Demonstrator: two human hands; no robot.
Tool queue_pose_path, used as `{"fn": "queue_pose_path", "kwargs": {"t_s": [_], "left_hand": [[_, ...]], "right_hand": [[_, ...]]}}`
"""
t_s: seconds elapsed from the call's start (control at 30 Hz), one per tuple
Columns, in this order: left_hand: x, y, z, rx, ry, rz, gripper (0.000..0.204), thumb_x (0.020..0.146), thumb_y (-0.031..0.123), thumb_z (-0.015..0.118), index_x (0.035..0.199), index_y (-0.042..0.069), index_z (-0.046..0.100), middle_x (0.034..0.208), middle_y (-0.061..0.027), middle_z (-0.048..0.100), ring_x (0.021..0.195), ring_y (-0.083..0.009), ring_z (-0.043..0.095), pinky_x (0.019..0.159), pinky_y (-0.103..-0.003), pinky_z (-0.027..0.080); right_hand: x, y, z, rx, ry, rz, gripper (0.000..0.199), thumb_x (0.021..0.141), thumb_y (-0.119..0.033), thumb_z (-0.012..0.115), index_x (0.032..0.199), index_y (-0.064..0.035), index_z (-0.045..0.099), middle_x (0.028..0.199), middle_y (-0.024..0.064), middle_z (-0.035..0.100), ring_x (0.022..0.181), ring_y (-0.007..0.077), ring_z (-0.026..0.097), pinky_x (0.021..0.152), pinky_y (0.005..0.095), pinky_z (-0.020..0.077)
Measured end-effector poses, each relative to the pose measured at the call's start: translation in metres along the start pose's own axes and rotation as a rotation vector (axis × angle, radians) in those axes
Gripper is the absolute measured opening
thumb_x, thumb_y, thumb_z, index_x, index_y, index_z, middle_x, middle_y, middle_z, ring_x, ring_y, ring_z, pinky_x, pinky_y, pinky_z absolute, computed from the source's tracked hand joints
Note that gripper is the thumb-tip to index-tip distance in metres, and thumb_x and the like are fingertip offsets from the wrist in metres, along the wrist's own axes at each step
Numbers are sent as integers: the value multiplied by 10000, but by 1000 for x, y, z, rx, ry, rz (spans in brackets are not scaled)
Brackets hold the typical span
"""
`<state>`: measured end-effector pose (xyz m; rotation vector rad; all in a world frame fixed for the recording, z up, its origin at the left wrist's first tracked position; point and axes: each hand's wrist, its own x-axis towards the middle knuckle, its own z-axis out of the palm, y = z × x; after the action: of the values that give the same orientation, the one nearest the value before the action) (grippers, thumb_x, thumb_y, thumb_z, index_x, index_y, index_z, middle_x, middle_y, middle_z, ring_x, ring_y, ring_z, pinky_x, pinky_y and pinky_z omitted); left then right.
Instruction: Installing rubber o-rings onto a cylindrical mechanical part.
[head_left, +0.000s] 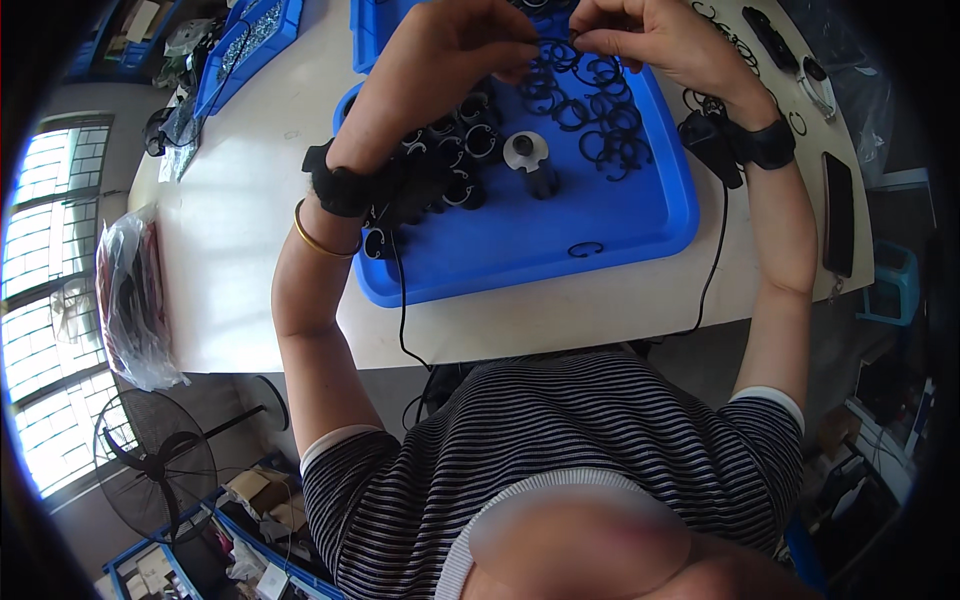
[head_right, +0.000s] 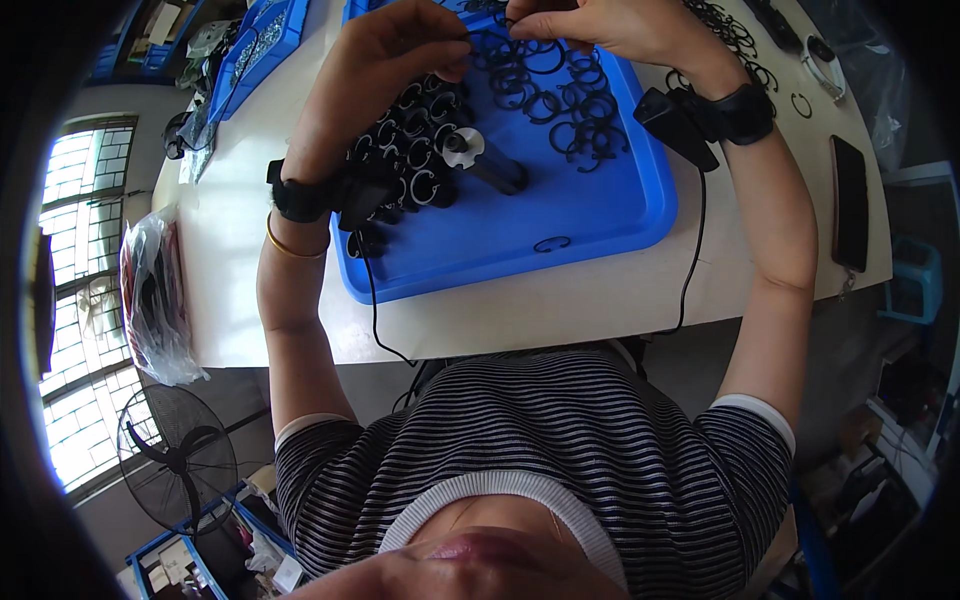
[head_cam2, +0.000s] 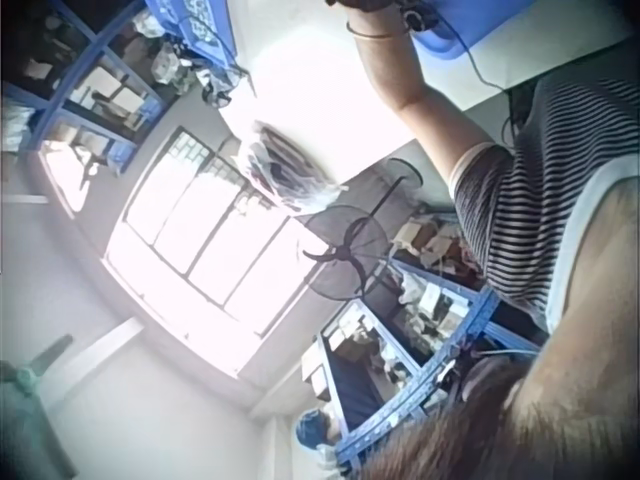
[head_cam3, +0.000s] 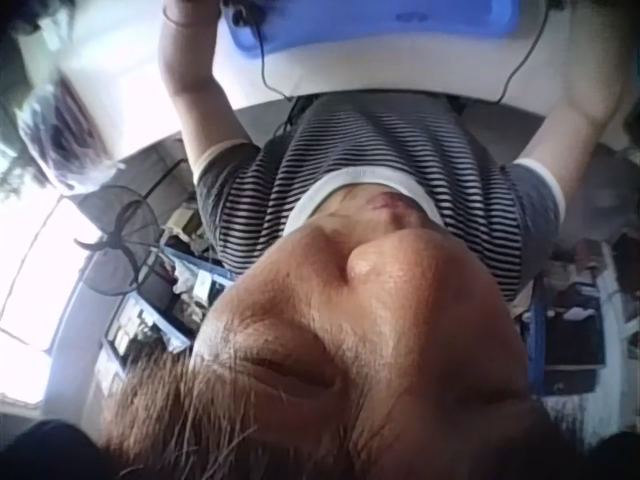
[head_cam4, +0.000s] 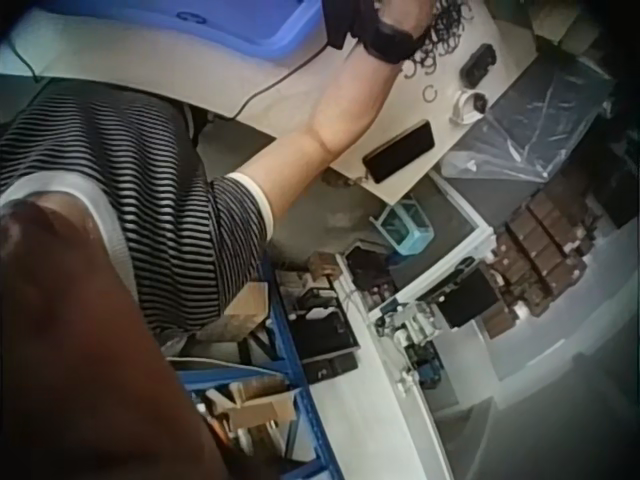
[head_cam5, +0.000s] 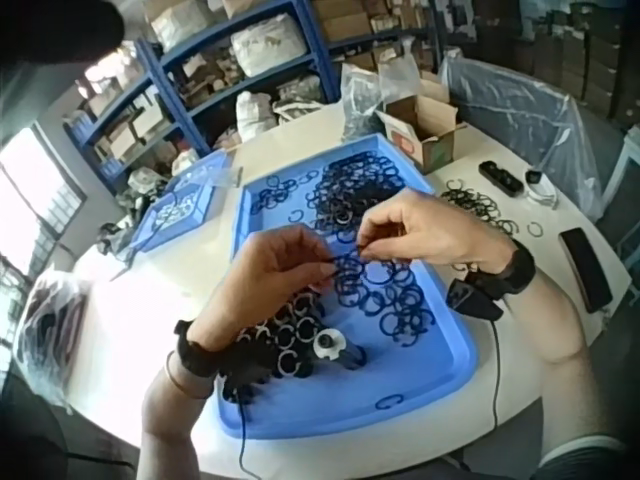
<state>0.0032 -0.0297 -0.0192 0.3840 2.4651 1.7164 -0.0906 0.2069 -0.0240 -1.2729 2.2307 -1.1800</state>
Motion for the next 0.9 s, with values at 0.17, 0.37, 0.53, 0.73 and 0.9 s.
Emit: {"fn": "queue_pose_path", "kwargs": {"t_s": [0.17,0.37,0.53,0.73,0.9], "left_hand": [[-2,2,8,7,20,7,85,956,5,667,1036,-7,642,898,-23,681,808,-85,632,735,-223,526],[-10,-3,2,-158,62,78,127,954,-1,668,1072,7,622,943,-26,673,830,-92,646,750,-221,533],[-18,2,4,-275,-19,419,248,938,-16,681,1161,19,576,991,-42,668,865,-104,652,756,-229,539],[-68,7,7,-152,183,160,253,909,-39,683,1147,-14,602,958,-69,675,822,-136,671,749,-254,551],[-88,-3,9,-322,152,168,245,929,-10,670,1170,-9,625,888,-44,693,774,-101,663,730,-230,543]], "right_hand": [[1,2,6,158,-135,14,164,913,-103,707,992,38,679,788,22,674,690,75,579,620,254,464],[1,9,2,-63,-153,-8,151,922,-106,692,963,38,681,787,41,691,702,116,623,628,278,478],[6,33,15,-352,-193,-15,141,888,-98,699,940,22,648,757,69,641,684,149,605,616,296,471],[2,63,27,-458,-197,69,177,841,-131,733,914,16,667,767,98,646,717,199,629,658,336,492],[-4,24,17,-470,-45,-59,188,910,-172,706,1012,-15,688,853,72,681,758,164,645,675,303,508]]}}
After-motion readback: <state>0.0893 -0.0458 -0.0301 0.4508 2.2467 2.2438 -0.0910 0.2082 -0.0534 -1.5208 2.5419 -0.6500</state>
